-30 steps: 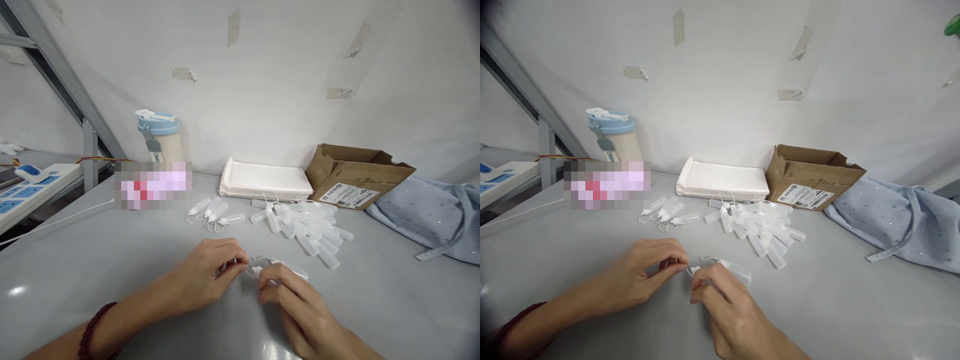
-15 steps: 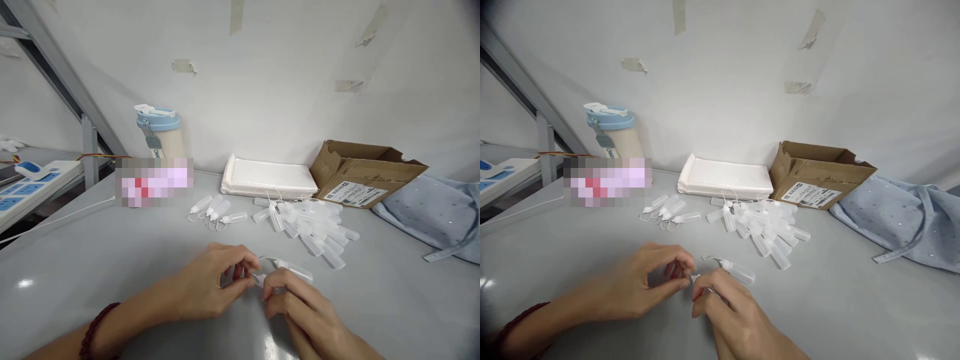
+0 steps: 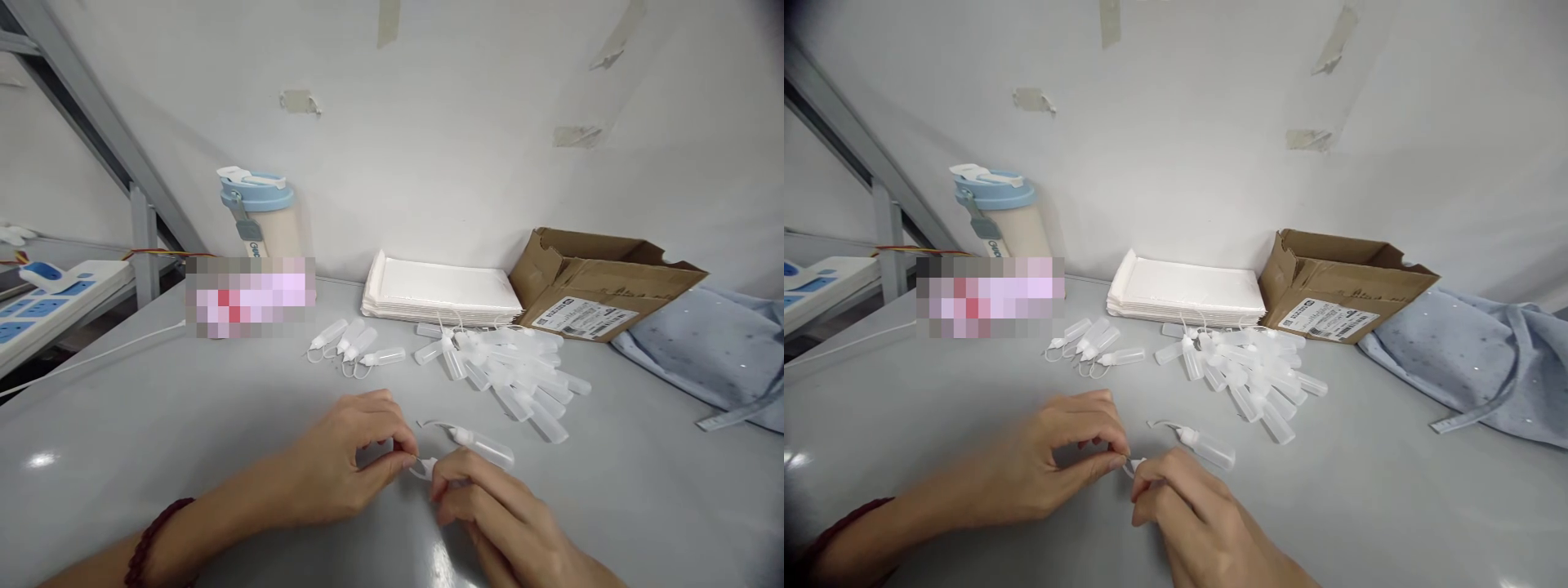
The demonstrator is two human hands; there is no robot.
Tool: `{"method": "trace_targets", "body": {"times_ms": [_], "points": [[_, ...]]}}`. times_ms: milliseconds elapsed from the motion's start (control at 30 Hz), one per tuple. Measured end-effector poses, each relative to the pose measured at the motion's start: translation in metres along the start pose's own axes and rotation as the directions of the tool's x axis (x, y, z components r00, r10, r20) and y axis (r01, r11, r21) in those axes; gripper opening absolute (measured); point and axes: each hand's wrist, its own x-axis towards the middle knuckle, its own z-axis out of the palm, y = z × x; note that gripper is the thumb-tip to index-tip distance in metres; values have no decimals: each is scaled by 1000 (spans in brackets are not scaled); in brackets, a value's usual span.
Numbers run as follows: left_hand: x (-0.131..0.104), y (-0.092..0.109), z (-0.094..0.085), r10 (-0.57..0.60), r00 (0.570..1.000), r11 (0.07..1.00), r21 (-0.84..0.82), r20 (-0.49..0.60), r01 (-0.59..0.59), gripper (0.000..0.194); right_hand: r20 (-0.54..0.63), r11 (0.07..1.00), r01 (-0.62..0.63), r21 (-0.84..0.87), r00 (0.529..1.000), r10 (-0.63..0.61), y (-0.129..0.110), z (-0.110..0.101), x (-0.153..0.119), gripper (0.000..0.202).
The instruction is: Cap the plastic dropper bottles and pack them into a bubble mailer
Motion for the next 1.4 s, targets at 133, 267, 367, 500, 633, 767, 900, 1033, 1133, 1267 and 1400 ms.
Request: {"method": "trace_targets", "body": {"times_ms": [133,267,367,500,633,767,900,1033,1133,1267,1400], "points": [[-1,-1,3,6,1000,1000,-24,9,-6,13,60,999,-35,-13,998,36,0,-2,-2,28],[-1,-3,3,28,999,999,24,46,-29,15,47,999,-22,-49,999,24,2,1,-1,28],[0,-9,-2,51,997,991,120,54,-57,17,-89,990,-27,-138,996,14,8,3,1,25],[2,-25,-13,-23,993,966,253,-114,52,16,-314,952,-225,-208,937,153,21,-1,5,26],[4,-34,-21,-235,940,872,373,-247,316,16,-351,866,-429,-256,876,331,31,-6,5,27],[5,-33,-19,-342,908,724,548,-242,419,20,-249,831,-460,-312,884,396,34,-4,2,26],[7,-33,-15,-340,910,664,625,-237,411,21,-199,798,-511,-319,860,470,33,-4,3,36],[8,-35,-11,-359,899,675,595,-251,436,20,-159,795,-489,-359,871,465,33,-7,4,46],[9,-39,-7,-355,891,678,579,-282,453,19,-131,793,-470,-388,880,457,33,-6,3,45],[11,-42,-2,-348,880,670,571,-325,475,22,-106,796,-440,-415,893,438,28,-3,2,44],[13,-43,1,-332,877,668,570,-347,479,25,-104,786,-428,-447,897,429,27,-4,2,41]]}}
